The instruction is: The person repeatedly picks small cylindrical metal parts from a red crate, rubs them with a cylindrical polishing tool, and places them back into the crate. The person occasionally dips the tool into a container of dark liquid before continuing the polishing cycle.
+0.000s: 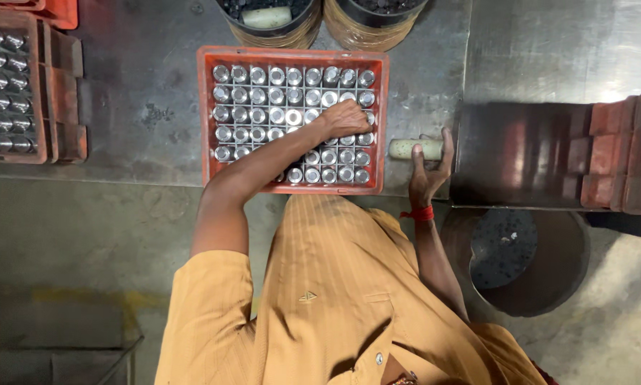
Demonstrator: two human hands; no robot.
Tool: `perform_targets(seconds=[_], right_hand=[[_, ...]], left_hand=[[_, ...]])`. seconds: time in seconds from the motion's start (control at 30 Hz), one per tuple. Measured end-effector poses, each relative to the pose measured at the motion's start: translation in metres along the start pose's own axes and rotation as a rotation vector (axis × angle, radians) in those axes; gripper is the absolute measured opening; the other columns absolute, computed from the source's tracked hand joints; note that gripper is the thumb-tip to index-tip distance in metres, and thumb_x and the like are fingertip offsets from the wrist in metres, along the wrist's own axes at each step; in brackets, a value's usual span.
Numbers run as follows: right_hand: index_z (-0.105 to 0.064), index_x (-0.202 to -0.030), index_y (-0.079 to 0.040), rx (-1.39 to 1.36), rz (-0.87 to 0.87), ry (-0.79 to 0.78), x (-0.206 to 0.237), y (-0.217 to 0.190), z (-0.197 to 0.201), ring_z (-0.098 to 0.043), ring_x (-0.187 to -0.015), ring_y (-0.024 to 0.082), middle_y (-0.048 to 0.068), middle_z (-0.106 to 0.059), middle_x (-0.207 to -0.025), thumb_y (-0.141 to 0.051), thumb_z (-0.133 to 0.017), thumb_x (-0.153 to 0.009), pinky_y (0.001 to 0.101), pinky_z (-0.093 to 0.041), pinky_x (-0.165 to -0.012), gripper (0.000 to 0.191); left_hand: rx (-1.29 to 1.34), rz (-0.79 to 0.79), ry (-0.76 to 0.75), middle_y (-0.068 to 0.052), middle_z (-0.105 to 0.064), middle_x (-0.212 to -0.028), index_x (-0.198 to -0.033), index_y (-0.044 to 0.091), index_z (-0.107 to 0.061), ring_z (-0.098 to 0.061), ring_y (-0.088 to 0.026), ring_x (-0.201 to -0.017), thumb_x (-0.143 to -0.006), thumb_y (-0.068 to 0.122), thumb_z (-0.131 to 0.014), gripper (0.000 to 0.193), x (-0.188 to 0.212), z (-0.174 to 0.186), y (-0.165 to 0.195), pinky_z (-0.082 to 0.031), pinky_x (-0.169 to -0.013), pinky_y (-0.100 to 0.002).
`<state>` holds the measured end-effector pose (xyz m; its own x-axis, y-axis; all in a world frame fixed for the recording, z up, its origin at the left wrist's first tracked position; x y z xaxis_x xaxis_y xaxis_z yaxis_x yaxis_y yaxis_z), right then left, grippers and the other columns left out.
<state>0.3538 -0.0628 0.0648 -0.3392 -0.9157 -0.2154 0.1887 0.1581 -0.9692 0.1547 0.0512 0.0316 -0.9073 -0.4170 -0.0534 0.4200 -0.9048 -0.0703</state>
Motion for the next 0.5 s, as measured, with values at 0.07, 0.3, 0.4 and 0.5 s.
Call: perform_targets(seconds=[0.07,0.3,0.4,0.5], right_hand=[[-0.046,-0.153,-0.002,0.013,0.020,-0.014,0.001,0.000,-0.002,-0.067,-0.118,0.021,0.015,-0.067,-0.131,0.000,-0.073,-0.100,0.0339,-0.055,-0.101,0.060],[-0.049,-0.152,0.001,0.136,0.148,-0.040,0.007,-0.009,0.000,-0.063,-0.124,0.024,0.018,-0.060,-0.144,0.001,-0.073,-0.101,0.0368,-0.051,-0.107,0.057],[-0.048,-0.151,0.001,0.053,0.095,-0.042,0.008,-0.009,0.001,-0.063,-0.122,0.022,0.016,-0.057,-0.146,-0.002,-0.072,-0.100,0.0355,-0.054,-0.102,0.057],[-0.047,-0.152,0.002,-0.028,0.041,-0.047,0.009,-0.009,0.001,-0.064,-0.121,0.021,0.015,-0.055,-0.147,-0.004,-0.071,-0.101,0.0342,-0.055,-0.099,0.057]], left_hand=[[-0.023,-0.037,0.069,-0.005,-0.069,-0.066,-0.066,0.015,-0.065,-0.072,-0.023,-0.066,-0.087,0.014,-0.062,0.021,-0.001,0.000,0.001,-0.051,-0.053,-0.039],[0.118,0.033,0.043,-0.008,-0.070,-0.071,-0.104,0.006,-0.069,-0.072,-0.026,-0.069,-0.093,0.009,-0.062,0.014,-0.001,0.000,0.004,-0.055,-0.058,-0.042],[0.530,0.231,0.307,-0.019,-0.071,-0.101,-0.110,0.003,-0.066,-0.069,-0.032,-0.075,-0.093,0.015,-0.066,0.021,0.015,0.015,-0.008,-0.058,-0.059,-0.041],[0.750,0.487,0.350,-0.018,-0.069,-0.103,-0.108,0.002,-0.068,-0.068,-0.038,-0.093,-0.094,0.021,-0.071,0.023,0.025,0.010,-0.017,-0.056,-0.074,-0.049]])
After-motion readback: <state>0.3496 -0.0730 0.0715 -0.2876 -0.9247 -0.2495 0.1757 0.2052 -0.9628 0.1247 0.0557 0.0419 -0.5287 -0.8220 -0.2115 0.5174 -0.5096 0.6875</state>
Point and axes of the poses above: each hand's wrist, its own x-axis away from the middle knuckle, its own z-axis out of the back of the hand, y = z × x, the point moved 5 cm from there along -x, towards the middle knuckle
